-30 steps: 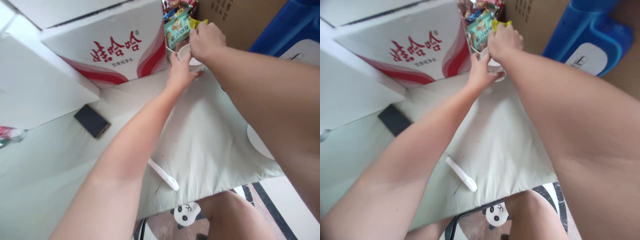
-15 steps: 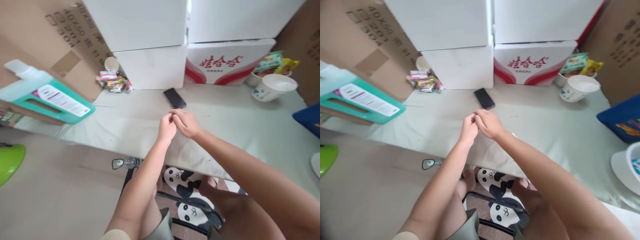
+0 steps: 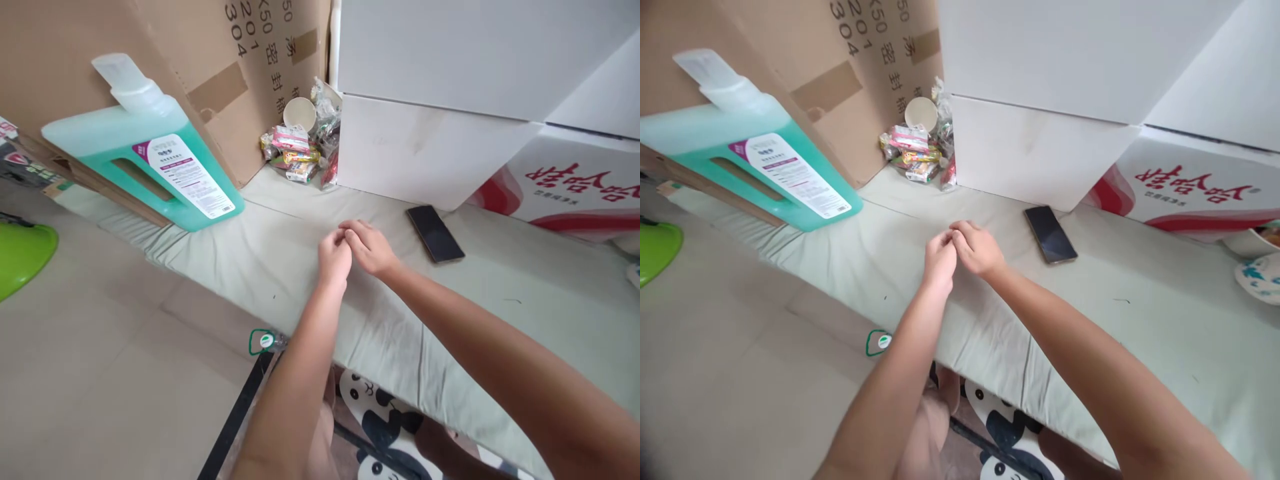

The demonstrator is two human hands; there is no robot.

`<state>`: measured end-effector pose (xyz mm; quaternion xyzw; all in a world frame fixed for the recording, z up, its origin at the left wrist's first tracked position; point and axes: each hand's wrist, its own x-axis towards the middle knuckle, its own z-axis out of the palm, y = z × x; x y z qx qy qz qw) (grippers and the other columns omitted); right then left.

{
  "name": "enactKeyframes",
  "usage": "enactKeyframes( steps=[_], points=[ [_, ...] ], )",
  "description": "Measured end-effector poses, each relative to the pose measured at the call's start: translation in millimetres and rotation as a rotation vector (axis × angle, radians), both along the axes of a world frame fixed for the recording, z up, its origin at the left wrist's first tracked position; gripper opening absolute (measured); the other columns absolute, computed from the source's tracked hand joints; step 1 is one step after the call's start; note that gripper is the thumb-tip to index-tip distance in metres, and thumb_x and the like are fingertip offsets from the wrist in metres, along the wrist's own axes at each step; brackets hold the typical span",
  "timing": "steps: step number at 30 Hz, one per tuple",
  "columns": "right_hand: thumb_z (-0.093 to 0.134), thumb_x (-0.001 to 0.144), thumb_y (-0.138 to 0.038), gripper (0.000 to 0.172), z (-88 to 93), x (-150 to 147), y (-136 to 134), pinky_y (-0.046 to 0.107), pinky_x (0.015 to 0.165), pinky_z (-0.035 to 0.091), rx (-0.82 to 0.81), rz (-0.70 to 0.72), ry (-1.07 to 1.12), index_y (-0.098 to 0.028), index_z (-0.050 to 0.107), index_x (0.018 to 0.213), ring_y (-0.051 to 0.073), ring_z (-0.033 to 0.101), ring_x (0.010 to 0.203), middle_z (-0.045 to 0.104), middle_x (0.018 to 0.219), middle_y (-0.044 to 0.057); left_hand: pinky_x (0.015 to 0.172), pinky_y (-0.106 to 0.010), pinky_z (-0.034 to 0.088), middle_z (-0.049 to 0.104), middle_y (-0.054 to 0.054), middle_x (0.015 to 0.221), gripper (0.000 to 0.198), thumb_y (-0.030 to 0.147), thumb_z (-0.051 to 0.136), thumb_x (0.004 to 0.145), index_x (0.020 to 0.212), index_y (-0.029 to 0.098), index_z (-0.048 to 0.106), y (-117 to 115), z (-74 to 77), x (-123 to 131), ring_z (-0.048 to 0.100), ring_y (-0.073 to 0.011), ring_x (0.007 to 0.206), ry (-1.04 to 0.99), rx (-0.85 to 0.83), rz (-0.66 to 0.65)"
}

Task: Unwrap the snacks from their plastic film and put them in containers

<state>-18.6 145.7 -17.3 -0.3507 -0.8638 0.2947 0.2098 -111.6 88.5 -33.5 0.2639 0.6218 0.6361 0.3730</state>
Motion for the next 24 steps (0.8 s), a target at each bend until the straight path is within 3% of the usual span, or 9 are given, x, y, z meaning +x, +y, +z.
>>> enactKeyframes(
  steps=[2,3,4,7,10,13,16,19,24],
  points=[
    [0.037,0.099,-0.033,0.043,-2.5,-21.2,18.9,0.049,0.105,0.055,0.02,-0.066,-0.043,-0.019,0.065,0.129,0.03,0.07,0.118,0.069,0.133,0.015,0.109,-0.048,0.051,0.077,-0.006,0.103,0.009,0.017,0.066,0.082,0.087,0.025,0.067,27.0,6.1,-42.0,0.069,-0.0288,0.111,0.154,0.01,0.06],
    [0.04,0.098,-0.031,0.042,-3.7,-32.6,28.6,0.051,0.105,0.054,0.044,-0.081,-0.067,-0.019,0.063,0.131,0.031,0.069,0.118,0.067,0.138,0.015,0.109,-0.048,0.052,0.075,-0.007,0.107,0.01,0.018,0.064,0.084,0.091,0.024,0.066,41.7,11.1,-65.2,0.069,-0.028,0.113,0.42,0.007,0.116],
    [0.043,0.096,-0.029,0.042,-4.7,-44.8,38.2,0.051,0.107,0.054,0.082,-0.078,-0.087,-0.019,0.062,0.133,0.032,0.068,0.12,0.064,0.142,0.015,0.116,-0.046,0.047,0.073,-0.009,0.115,0.012,0.018,0.064,0.085,0.095,0.023,0.067,56.9,16.6,-88.8,0.065,-0.0276,0.122,0.519,0.031,0.136],
    [0.049,0.091,-0.021,0.044,-5.5,-86.7,65.6,0.051,0.113,0.05,0.241,-0.063,-0.126,-0.02,0.06,0.134,0.031,0.062,0.13,0.061,0.144,0.012,0.127,-0.043,0.035,0.064,-0.008,0.137,0.026,0.016,0.069,0.083,0.107,0.026,0.067,102.4,28.9,-153.5,0.053,-0.0265,0.142,0.748,0.058,0.184],
    [0.054,0.09,-0.018,0.05,1.9,-136.0,91.9,0.044,0.122,0.042,0.331,-0.085,-0.114,-0.016,0.055,0.139,0.029,0.052,0.141,0.058,0.148,0.014,0.128,-0.045,0.032,0.055,-0.011,0.151,0.05,0.023,0.076,0.081,0.129,0.027,0.064,143.8,27.9,-198.2,0.045,-0.0311,0.15,0.899,0.001,0.232],
    [0.056,0.093,-0.021,0.054,16.3,-185.7,121.8,0.039,0.126,0.035,0.331,-0.171,-0.091,-0.009,0.048,0.145,0.028,0.047,0.147,0.052,0.154,0.018,0.127,-0.047,0.031,0.043,-0.011,0.163,0.071,0.037,0.078,0.086,0.15,0.025,0.049,176.8,17.3,-223.6,0.034,-0.0338,0.157,0.801,-0.049,0.31],
    [0.047,0.102,-0.039,0.058,27.6,-223.6,157.6,0.058,0.124,0.034,0.272,-0.321,-0.099,-0.003,0.042,0.148,0.039,0.042,0.15,0.045,0.156,0.028,0.127,-0.046,0.031,0.04,-0.011,0.165,0.076,0.044,0.073,0.092,0.158,0.024,0.041,196.4,4.2,-238.2,0.036,-0.0322,0.156,0.665,-0.093,0.356],
    [0.052,0.098,-0.051,0.068,27.1,-240.3,193.0,0.072,0.119,0.03,0.092,-0.507,-0.109,-0.011,0.041,0.152,0.046,0.03,0.155,0.032,0.166,0.025,0.128,-0.046,0.032,0.048,-0.012,0.159,0.066,0.037,0.073,0.091,0.152,0.029,0.051,202.1,-8.3,-246.2,0.048,-0.0305,0.15,0.69,-0.123,0.395],
    [0.042,0.097,-0.066,0.069,16.1,-237.0,219.5,0.072,0.104,0.043,-0.138,-0.477,-0.197,-0.019,0.052,0.147,0.049,0.038,0.144,0.049,0.151,0.023,0.123,-0.039,0.039,0.052,-0.008,0.143,0.043,0.032,0.077,0.086,0.129,0.031,0.069,202.5,-13.0,-248.3,0.056,-0.0264,0.138,0.691,-0.1,0.406]
  ],
)
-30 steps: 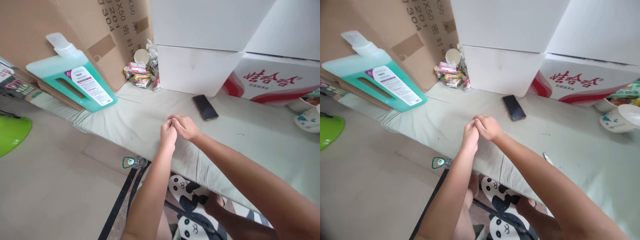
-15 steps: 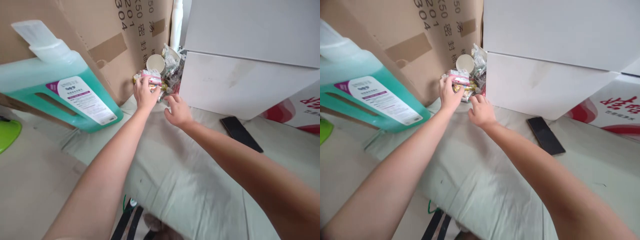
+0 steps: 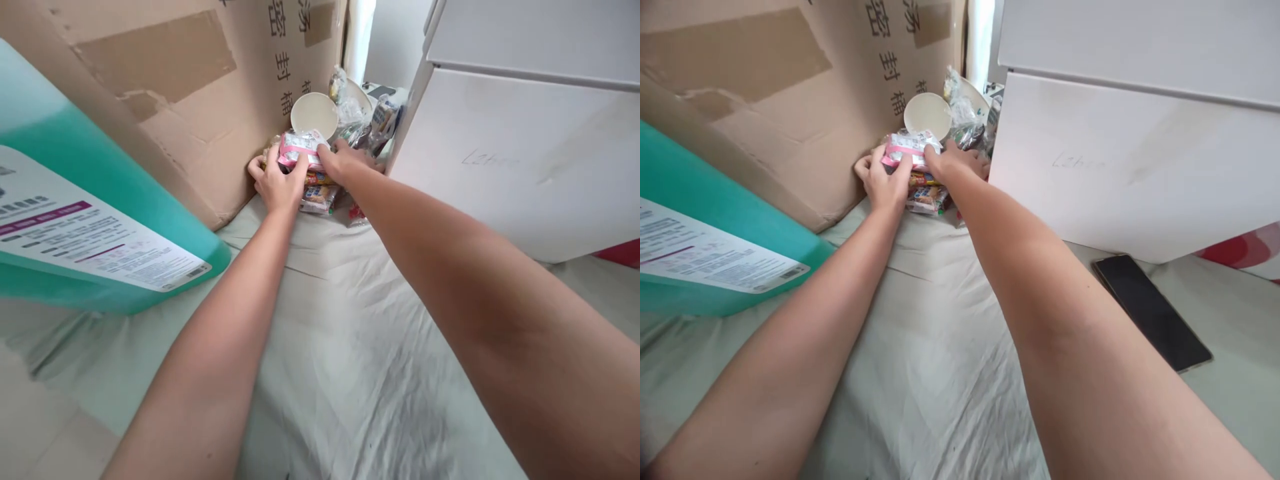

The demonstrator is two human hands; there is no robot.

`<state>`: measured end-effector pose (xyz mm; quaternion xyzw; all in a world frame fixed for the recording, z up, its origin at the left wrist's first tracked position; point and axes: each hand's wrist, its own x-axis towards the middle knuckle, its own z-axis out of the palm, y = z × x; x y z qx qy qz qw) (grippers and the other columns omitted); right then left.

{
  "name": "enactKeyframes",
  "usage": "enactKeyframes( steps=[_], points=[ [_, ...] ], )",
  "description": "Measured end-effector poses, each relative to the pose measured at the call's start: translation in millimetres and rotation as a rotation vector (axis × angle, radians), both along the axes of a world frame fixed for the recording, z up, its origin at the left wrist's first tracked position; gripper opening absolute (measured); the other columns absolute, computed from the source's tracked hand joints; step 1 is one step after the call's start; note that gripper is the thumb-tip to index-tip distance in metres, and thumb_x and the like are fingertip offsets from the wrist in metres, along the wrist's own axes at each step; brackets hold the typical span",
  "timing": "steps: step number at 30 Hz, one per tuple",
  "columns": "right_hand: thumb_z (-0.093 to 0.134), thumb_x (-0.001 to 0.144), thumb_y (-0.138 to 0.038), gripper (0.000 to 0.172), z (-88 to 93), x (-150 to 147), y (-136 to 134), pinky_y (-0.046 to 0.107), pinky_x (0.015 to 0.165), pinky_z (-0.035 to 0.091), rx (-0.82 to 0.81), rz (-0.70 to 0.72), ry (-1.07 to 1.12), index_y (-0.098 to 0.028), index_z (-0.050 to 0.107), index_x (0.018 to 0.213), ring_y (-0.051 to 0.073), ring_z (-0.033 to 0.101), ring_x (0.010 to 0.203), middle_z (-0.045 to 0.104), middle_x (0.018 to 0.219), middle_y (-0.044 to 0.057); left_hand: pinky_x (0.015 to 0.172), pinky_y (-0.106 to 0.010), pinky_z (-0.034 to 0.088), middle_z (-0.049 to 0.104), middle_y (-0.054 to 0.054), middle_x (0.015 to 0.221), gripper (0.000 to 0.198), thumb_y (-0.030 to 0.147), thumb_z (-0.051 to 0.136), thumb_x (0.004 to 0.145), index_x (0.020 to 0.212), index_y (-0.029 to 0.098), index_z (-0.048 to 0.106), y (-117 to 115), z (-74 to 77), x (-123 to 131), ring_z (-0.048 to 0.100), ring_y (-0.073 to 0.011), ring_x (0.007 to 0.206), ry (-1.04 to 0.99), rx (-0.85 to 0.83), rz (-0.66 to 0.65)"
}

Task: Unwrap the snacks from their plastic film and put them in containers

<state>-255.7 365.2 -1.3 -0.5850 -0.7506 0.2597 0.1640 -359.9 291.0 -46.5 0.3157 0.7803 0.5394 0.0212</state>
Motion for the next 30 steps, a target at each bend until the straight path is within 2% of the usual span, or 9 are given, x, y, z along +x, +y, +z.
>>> enactKeyframes(
  steps=[5,9,14,18,20,23,25,27,30],
  points=[
    [0.031,0.102,-0.058,0.064,4.4,5.5,-13.5,0.067,0.103,0.045,-0.003,0.042,-0.107,-0.02,0.056,0.146,0.044,0.042,0.142,0.048,0.151,0.022,0.115,-0.036,0.045,0.046,-0.007,0.131,0.033,0.026,0.078,0.086,0.117,0.026,0.066,-4.8,7.2,3.0,0.057,-0.0205,0.129,-0.11,0.023,-0.074],
    [0.03,0.102,-0.055,0.061,7.9,12.3,-30.0,0.067,0.109,0.042,0.01,0.125,-0.119,-0.019,0.065,0.136,0.04,0.049,0.137,0.06,0.14,0.019,0.111,-0.034,0.048,0.041,-0.007,0.127,0.036,0.026,0.08,0.082,0.113,0.026,0.061,-27.5,8.0,13.2,0.056,-0.0204,0.12,-0.153,0.037,-0.066],
    [0.028,0.101,-0.054,0.062,6.5,25.1,-65.9,0.062,0.112,0.041,-0.011,0.171,-0.113,-0.018,0.069,0.131,0.04,0.05,0.138,0.061,0.142,0.021,0.117,-0.037,0.043,0.037,-0.01,0.126,0.049,0.025,0.078,0.08,0.123,0.021,0.056,-74.5,17.1,34.6,0.044,-0.0256,0.131,-0.145,-0.014,-0.063],
    [0.029,0.1,-0.053,0.059,6.1,38.4,-109.2,0.062,0.114,0.04,-0.027,0.152,-0.108,-0.02,0.073,0.122,0.04,0.051,0.137,0.06,0.141,0.019,0.114,-0.039,0.048,0.04,-0.009,0.126,0.052,0.023,0.079,0.075,0.12,0.027,0.054,-118.4,24.6,51.0,0.045,-0.03,0.138,-0.154,-0.1,-0.004],
    [0.032,0.1,-0.055,0.056,6.6,48.7,-131.0,0.064,0.113,0.041,-0.021,0.159,-0.109,-0.022,0.074,0.117,0.041,0.054,0.135,0.059,0.141,0.017,0.113,-0.042,0.051,0.041,-0.009,0.129,0.052,0.02,0.079,0.073,0.119,0.029,0.054,-142.6,23.9,58.6,0.044,-0.0325,0.142,-0.161,-0.116,0.015],
    [0.034,0.101,-0.053,0.051,9.6,68.8,-158.1,0.065,0.106,0.047,0.012,0.265,-0.141,-0.023,0.074,0.105,0.041,0.059,0.129,0.062,0.134,0.017,0.114,-0.051,0.052,0.042,-0.01,0.135,0.055,0.017,0.078,0.073,0.119,0.032,0.053,-179.6,21.0,68.6,0.044,-0.036,0.146,-0.147,-0.098,0.002],
    [0.041,0.099,-0.051,0.043,14.3,82.3,-169.5,0.066,0.101,0.05,0.045,0.295,-0.141,-0.023,0.072,0.105,0.041,0.063,0.121,0.065,0.129,0.017,0.118,-0.057,0.048,0.042,-0.009,0.142,0.062,0.015,0.077,0.073,0.124,0.036,0.049,-199.1,24.2,74.0,0.041,-0.0369,0.15,-0.049,-0.074,-0.034],
    [0.048,0.097,-0.045,0.034,21.2,91.4,-172.9,0.062,0.105,0.049,0.135,0.299,-0.114,-0.022,0.069,0.112,0.039,0.062,0.121,0.065,0.13,0.016,0.123,-0.059,0.041,0.038,-0.01,0.151,0.063,0.018,0.073,0.078,0.131,0.036,0.046,-207.5,35.4,77.7,0.038,-0.036,0.153,0.134,-0.02,-0.074],
    [0.047,0.098,-0.029,0.031,32.2,89.5,-157.6,0.044,0.114,0.045,0.311,0.308,-0.038,-0.019,0.062,0.123,0.028,0.057,0.127,0.062,0.134,0.014,0.126,-0.05,0.04,0.042,-0.018,0.153,0.051,0.02,0.062,0.085,0.135,0.02,0.054,-188.1,64.0,77.9,0.046,-0.0315,0.147,0.418,0.053,-0.194]
  ],
)
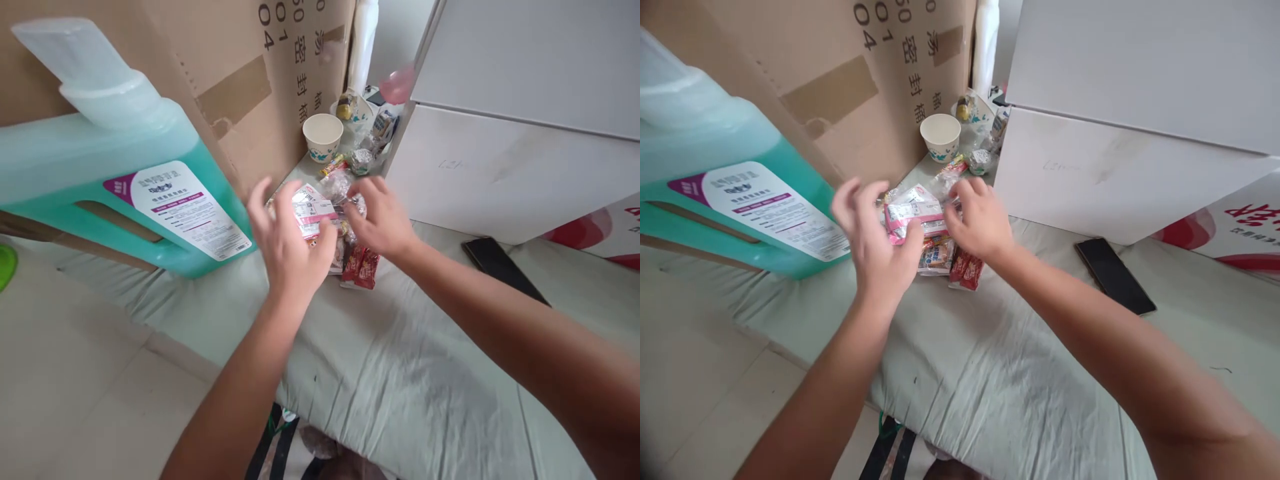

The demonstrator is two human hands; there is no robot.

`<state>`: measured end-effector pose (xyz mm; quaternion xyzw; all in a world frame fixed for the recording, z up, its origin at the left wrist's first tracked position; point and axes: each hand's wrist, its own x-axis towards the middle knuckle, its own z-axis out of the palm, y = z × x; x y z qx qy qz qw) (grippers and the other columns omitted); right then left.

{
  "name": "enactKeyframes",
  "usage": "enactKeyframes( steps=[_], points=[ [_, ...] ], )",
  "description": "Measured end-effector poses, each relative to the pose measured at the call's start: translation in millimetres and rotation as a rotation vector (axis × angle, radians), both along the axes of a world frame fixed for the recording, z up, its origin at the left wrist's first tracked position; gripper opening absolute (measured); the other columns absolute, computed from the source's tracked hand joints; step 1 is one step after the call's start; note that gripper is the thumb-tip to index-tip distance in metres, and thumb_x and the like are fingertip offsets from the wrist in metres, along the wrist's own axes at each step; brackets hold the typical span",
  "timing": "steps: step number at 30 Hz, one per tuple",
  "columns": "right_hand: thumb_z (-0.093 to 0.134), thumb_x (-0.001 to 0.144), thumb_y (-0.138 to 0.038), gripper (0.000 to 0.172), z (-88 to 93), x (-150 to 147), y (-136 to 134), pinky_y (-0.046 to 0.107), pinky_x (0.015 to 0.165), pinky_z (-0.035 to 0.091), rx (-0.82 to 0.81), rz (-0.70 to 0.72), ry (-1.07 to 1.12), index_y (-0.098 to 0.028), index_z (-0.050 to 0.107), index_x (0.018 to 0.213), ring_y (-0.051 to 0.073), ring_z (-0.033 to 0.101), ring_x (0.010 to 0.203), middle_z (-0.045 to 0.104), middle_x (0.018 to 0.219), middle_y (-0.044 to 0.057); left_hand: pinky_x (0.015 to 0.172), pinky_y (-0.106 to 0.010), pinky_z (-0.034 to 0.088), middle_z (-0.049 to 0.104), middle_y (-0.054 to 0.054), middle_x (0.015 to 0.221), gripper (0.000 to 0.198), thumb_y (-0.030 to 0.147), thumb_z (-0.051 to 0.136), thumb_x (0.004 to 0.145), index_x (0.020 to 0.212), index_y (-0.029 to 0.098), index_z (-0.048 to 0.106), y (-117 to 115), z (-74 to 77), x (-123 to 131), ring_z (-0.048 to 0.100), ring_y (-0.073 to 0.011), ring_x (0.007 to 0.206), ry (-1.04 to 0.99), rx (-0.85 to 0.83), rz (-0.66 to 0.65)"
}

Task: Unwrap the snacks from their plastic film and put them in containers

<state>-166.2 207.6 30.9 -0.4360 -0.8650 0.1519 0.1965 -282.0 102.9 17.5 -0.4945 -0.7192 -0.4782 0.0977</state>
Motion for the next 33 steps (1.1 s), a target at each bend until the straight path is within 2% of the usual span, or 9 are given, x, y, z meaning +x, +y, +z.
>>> enactKeyframes(
  steps=[3,5,8,11,13,16,21,27,33],
  points=[
    [0.042,0.099,-0.017,0.03,4.8,-21.4,40.9,0.034,0.109,0.047,0.087,0.012,0.11,-0.019,0.063,0.12,0.021,0.059,0.123,0.066,0.126,0.01,0.122,-0.045,0.044,0.061,-0.012,0.141,0.03,0.024,0.055,0.092,0.118,0.025,0.068,51.2,25.8,-8.1,0.058,-0.028,0.135,0.124,-0.241,-0.133],
    [0.033,0.102,-0.014,0.036,2.8,-41.8,76.4,0.036,0.109,0.046,0.098,0.008,0.13,-0.021,0.066,0.115,0.019,0.06,0.122,0.069,0.122,0.008,0.122,-0.046,0.043,0.069,-0.009,0.132,0.033,0.023,0.044,0.098,0.116,0.027,0.072,87.2,32.1,-17.3,0.058,-0.028,0.135,0.15,-0.401,-0.133],
    [0.04,0.097,-0.01,0.039,-5.7,-73.3,125.1,0.039,0.115,0.044,0.117,-0.004,0.011,-0.017,0.068,0.123,0.021,0.056,0.132,0.063,0.141,0.011,0.122,-0.053,0.04,0.065,-0.01,0.141,0.038,0.025,0.045,0.098,0.124,0.027,0.072,121.2,22.0,-31.6,0.052,-0.0328,0.142,0.173,-0.602,-0.121],
    [0.056,0.088,-0.009,0.026,-16.0,-100.2,153.7,0.045,0.127,0.03,0.145,0.06,-0.17,-0.019,0.075,0.104,0.029,0.039,0.153,0.05,0.16,0.008,0.117,-0.06,0.043,0.067,-0.013,0.132,0.035,0.027,0.057,0.092,0.123,0.025,0.073,129.6,1.0,-40.7,0.058,-0.039,0.134,0.083,-0.732,-0.187],
    [0.068,0.081,-0.01,0.014,-22.7,-113.0,160.1,0.053,0.132,0.017,0.129,0.114,-0.265,-0.02,0.073,0.09,0.034,0.029,0.159,0.054,0.157,0.008,0.115,-0.063,0.043,0.069,-0.012,0.115,0.023,0.023,0.068,0.084,0.106,0.023,0.075,128.6,-10.3,-42.4,0.062,-0.0416,0.126,-0.026,-0.705,-0.225],
    [0.065,0.085,-0.01,0.006,-30.9,-121.0,154.9,0.062,0.128,0.015,0.089,0.162,-0.39,-0.014,0.069,0.087,0.036,0.044,0.15,0.067,0.137,0.015,0.116,-0.063,0.04,0.063,-0.013,0.11,0.017,0.014,0.075,0.074,0.089,0.02,0.069,126.8,-18.6,-39.6,0.06,-0.0436,0.125,-0.137,-0.557,-0.176],
    [0.045,0.098,-0.016,0.024,-28.9,-102.4,124.4,0.042,0.113,0.038,0.056,0.243,-0.402,-0.005,0.066,0.098,0.024,0.066,0.126,0.073,0.115,0.012,0.124,-0.054,0.033,0.053,-0.013,0.127,0.046,0.006,0.077,0.065,0.106,0.02,0.061,122.6,-19.7,-32.8,0.042,-0.0411,0.144,-0.118,-0.26,-0.098],
    [0.061,0.09,-0.021,0.008,-10.9,-60.6,82.4,0.042,0.106,0.046,0.075,0.274,-0.334,-0.016,0.067,0.089,0.029,0.07,0.112,0.076,0.107,0.011,0.124,-0.047,0.032,0.056,-0.007,0.13,0.033,0.018,0.073,0.078,0.106,0.03,0.062,109.7,-6.1,-33.9,0.043,-0.0327,0.143,-0.139,-0.175,-0.152],
    [0.035,0.099,-0.032,0.039,-2.2,-22.0,44.1,0.044,0.102,0.05,0.173,0.156,-0.005,-0.03,0.074,0.094,0.026,0.069,0.102,0.073,0.103,0.009,0.118,-0.041,0.039,0.06,-0.007,0.129,0.017,0.03,0.066,0.093,0.108,0.03,0.06,109.1,-3.2,-46.9,0.05,-0.0275,0.139,-0.239,-0.058,-0.043]
  ],
)
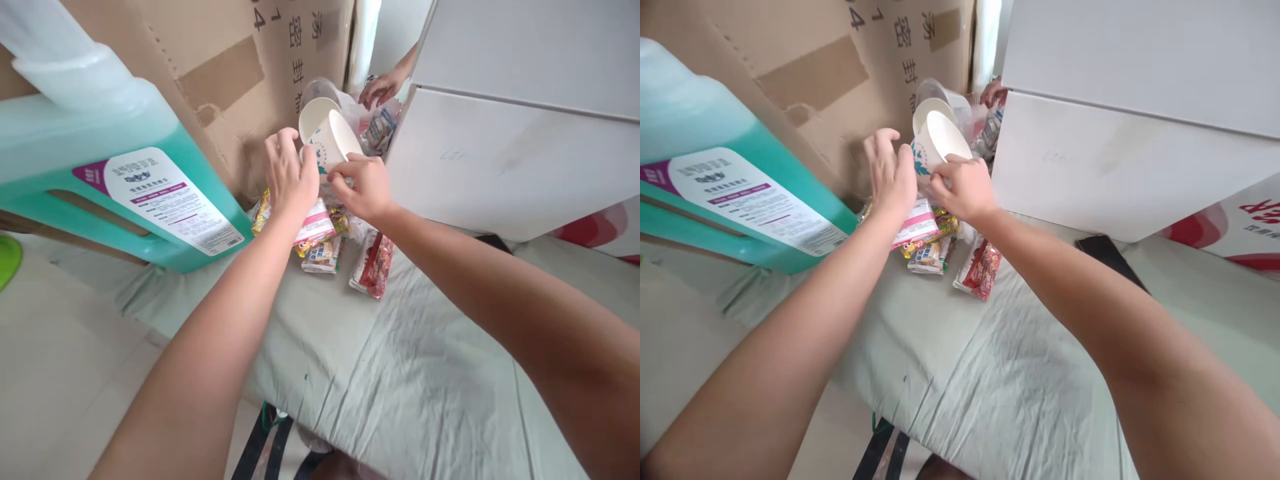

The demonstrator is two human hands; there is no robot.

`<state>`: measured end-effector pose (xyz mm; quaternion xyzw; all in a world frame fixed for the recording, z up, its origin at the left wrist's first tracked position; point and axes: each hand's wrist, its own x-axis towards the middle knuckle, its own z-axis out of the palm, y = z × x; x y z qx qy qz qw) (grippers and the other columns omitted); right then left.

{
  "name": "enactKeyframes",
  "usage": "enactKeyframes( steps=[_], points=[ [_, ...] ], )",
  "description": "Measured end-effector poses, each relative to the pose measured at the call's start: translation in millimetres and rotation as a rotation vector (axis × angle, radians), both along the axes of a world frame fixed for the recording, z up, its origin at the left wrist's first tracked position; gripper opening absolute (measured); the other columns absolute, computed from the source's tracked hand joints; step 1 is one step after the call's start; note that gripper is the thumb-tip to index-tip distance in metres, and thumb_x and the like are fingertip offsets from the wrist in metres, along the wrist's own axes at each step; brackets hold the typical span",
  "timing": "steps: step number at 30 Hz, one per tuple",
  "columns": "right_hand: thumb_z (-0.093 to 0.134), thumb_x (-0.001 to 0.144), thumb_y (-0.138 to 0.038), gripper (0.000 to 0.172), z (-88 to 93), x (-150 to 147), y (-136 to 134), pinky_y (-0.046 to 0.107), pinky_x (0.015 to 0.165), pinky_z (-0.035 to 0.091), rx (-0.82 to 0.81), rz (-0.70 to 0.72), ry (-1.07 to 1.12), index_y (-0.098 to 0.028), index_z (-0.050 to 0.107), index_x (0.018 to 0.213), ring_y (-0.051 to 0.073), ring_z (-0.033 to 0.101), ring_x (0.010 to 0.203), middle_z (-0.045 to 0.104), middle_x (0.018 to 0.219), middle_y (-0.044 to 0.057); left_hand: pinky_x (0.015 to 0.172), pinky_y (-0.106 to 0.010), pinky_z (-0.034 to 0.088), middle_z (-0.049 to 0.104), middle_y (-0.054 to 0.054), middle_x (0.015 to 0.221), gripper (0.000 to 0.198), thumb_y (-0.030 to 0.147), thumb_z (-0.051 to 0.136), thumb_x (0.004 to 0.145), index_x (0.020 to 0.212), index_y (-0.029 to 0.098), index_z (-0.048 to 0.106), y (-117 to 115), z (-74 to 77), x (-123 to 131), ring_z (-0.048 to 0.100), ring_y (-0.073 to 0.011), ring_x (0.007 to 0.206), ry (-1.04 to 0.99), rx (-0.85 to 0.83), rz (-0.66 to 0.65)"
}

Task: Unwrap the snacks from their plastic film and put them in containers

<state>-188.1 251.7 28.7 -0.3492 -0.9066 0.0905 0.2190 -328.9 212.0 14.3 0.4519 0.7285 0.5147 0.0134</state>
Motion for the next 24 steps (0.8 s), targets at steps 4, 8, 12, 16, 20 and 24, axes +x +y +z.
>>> enactKeyframes(
  steps=[4,8,12,16,20,24],
  points=[
    [0.039,0.095,-0.031,0.035,0.0,64.7,-46.2,0.046,0.088,0.054,0.0,-0.059,0.262,-0.035,0.073,0.089,0.025,0.07,0.088,0.073,0.089,0.008,0.117,-0.04,0.041,0.064,-0.008,0.121,0.007,0.025,0.054,0.1,0.103,0.027,0.06,7.2,-6.4,-6.0,0.057,-0.024,0.129,-0.001,-0.074,-0.001],
    [0.052,0.095,-0.028,0.023,-19.8,168.4,-91.2,0.047,0.07,0.048,0.195,0.011,0.276,-0.038,0.067,0.08,0.022,0.064,0.061,0.07,0.069,0.001,0.115,-0.04,0.043,0.065,-0.008,0.116,0.013,0.023,0.072,0.082,0.092,0.025,0.064,19.2,-6.6,-3.2,0.061,-0.0284,0.122,0.085,-0.202,-0.071],
    [0.059,0.089,-0.016,0.02,-44.5,246.9,-114.4,0.043,0.067,0.045,0.306,0.049,0.178,-0.036,0.064,0.092,0.018,0.066,0.062,0.072,0.073,-0.003,0.113,-0.041,0.044,0.064,-0.005,0.102,0.026,0.02,0.083,0.065,0.083,0.026,0.065,45.5,2.1,10.0,0.058,-0.0281,0.119,0.156,-0.228,-0.127],
    [0.06,0.089,-0.013,0.022,-55.0,272.4,-121.2,0.042,0.068,0.048,0.287,0.086,0.136,-0.032,0.062,0.098,0.019,0.068,0.067,0.073,0.079,-0.001,0.112,-0.043,0.043,0.062,-0.004,0.097,0.027,0.018,0.084,0.061,0.08,0.026,0.067,83.6,3.4,31.8,0.057,-0.0252,0.109,0.137,-0.305,-0.152],
    [0.059,0.089,-0.014,0.023,-59.0,276.2,-119.2,0.045,0.069,0.048,0.281,0.08,0.068,-0.032,0.061,0.102,0.022,0.071,0.074,0.075,0.085,0.002,0.104,-0.045,0.048,0.065,-0.004,0.093,0.019,0.026,0.073,0.077,0.096,0.021,0.072,112.3,-1.7,44.9,0.06,-0.0235,0.098,0.158,-0.444,-0.109],
    [0.061,0.087,-0.014,0.027,-67.7,279.1,-115.5,0.047,0.07,0.047,0.256,0.091,0.056,-0.035,0.063,0.104,0.025,0.075,0.087,0.076,0.094,0.004,0.109,-0.048,0.045,0.069,-0.007,0.104,0.021,0.038,0.077,0.078,0.092,0.026,0.069,118.3,-1.4,43.5,0.058,-0.0312,0.115,0.181,-0.407,-0.056]
  ],
)
